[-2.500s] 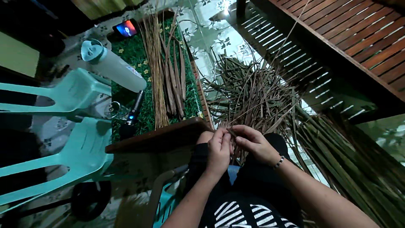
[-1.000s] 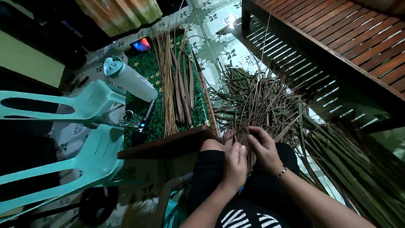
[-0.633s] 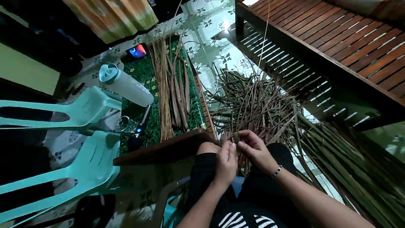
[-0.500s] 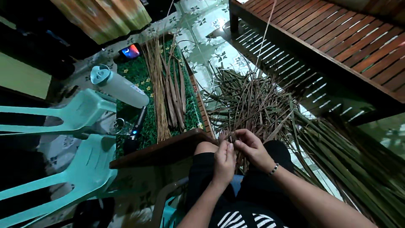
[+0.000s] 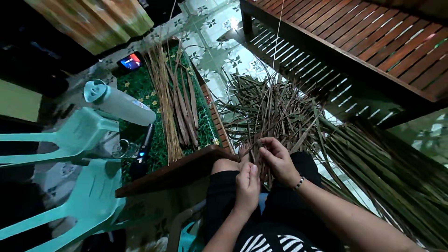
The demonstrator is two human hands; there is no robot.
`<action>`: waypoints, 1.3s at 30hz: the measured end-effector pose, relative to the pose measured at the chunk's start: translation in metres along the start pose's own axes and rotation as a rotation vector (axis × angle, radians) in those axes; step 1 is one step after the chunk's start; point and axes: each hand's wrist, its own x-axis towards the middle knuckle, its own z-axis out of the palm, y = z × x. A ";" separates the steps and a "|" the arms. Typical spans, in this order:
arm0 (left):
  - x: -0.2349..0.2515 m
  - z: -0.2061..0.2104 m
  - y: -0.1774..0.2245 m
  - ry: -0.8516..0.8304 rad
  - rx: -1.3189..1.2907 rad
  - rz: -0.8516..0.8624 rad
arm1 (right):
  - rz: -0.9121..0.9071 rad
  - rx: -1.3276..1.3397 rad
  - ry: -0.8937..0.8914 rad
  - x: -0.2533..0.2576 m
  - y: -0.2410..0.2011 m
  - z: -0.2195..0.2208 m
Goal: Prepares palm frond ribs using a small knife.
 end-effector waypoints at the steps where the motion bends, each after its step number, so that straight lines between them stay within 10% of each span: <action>1: -0.001 0.000 0.000 -0.005 -0.003 0.004 | 0.014 0.013 0.009 0.001 0.000 -0.002; 22: -0.031 -0.013 -0.016 -0.112 0.177 0.032 | 0.058 0.108 0.257 0.027 -0.004 -0.039; 33: -0.011 -0.031 -0.016 0.193 0.784 0.360 | 0.095 0.079 -0.153 0.007 0.001 -0.008; 39: -0.014 -0.035 -0.023 0.141 0.698 0.358 | 0.104 0.140 -0.072 0.010 -0.001 -0.009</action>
